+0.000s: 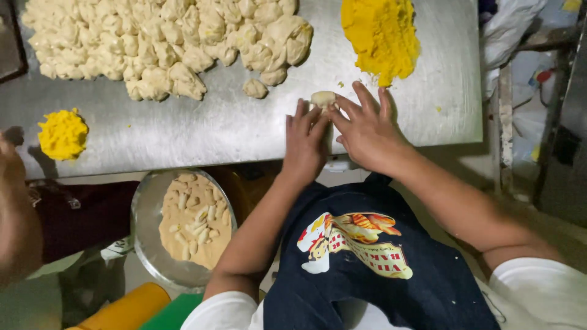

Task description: Filling and shaping small pieces of dough with a yellow paste on a bakery production table

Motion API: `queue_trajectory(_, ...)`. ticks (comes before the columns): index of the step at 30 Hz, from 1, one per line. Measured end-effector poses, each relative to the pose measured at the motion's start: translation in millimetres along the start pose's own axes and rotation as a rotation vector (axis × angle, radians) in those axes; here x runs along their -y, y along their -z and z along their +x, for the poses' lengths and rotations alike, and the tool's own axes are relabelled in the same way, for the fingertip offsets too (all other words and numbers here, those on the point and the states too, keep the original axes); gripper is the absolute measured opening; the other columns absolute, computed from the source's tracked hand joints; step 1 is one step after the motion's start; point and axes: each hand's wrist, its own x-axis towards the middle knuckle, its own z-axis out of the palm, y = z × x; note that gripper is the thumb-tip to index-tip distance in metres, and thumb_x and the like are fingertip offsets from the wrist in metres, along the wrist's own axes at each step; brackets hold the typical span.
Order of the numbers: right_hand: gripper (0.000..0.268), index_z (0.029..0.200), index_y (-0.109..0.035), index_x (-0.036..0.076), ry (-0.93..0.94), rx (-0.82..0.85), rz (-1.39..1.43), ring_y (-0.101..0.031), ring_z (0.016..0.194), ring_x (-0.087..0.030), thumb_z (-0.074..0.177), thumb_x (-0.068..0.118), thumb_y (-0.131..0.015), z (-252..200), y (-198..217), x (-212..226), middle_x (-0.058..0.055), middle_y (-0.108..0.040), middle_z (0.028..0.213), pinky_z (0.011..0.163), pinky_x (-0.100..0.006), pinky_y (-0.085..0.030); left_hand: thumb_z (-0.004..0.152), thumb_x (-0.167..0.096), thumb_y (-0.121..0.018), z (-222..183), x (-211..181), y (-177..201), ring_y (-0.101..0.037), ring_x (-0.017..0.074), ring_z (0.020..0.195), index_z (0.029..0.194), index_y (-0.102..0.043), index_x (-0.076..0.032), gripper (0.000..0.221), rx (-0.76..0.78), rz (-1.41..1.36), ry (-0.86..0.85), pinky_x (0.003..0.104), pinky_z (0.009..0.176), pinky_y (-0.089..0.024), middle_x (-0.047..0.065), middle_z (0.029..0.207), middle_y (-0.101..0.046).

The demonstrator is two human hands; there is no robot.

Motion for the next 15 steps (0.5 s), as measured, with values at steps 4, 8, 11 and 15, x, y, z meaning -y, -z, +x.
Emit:
queue_trajectory(4,0.031,0.116,-0.072,0.008,-0.049,-0.489,0.013,-0.055,0.143,-0.036,0.107,0.038,-0.070,-3.6,-51.3,-27.4,-0.011,-0.071,0.117,0.115,-0.073,-0.005,0.097,-0.023,-0.060,-12.9,44.2,4.9,-0.058,0.0345,0.133,0.126,-0.067,-0.019,0.030,-0.022,-0.141,0.157,0.066,0.120,-0.024,0.008,0.124,-0.071)
queue_trajectory(8,0.077,0.152,-0.032,-0.017,-0.025,-0.335,0.133,-0.047,0.137,-0.056,0.104,0.037,-0.059,-4.7,-67.5,12.8,-0.047,-0.048,0.142,0.108,-0.080,-0.016,0.100,-0.015,-0.058,-14.7,42.8,-13.7,-0.032,0.0499,0.150,0.155,-0.040,0.001,0.060,0.071,-0.309,-0.045,0.064,0.124,-0.022,0.034,0.157,-0.041)
queue_trajectory(11,0.081,0.155,-0.028,-0.015,0.130,-0.447,0.015,-0.042,0.145,-0.047,0.110,0.052,-0.035,-0.4,-96.6,15.0,-0.038,-0.044,0.153,0.118,-0.065,-0.024,0.099,-0.025,-0.060,-14.0,46.7,-10.7,-0.032,0.0442,0.153,0.153,-0.043,0.004,0.064,0.137,-0.058,-0.249,0.056,0.125,-0.026,0.028,0.158,-0.044)
queue_trajectory(15,0.071,0.158,-0.033,-0.012,-0.146,-0.109,-0.175,-0.062,0.122,-0.044,0.108,0.037,-0.041,22.6,-26.1,45.1,-0.026,-0.067,0.106,0.120,-0.065,-0.007,0.093,-0.061,-0.056,27.7,54.0,27.2,-0.035,0.0472,0.144,0.135,-0.063,-0.014,0.064,0.327,0.218,-0.366,0.071,0.112,-0.026,0.020,0.139,-0.057)
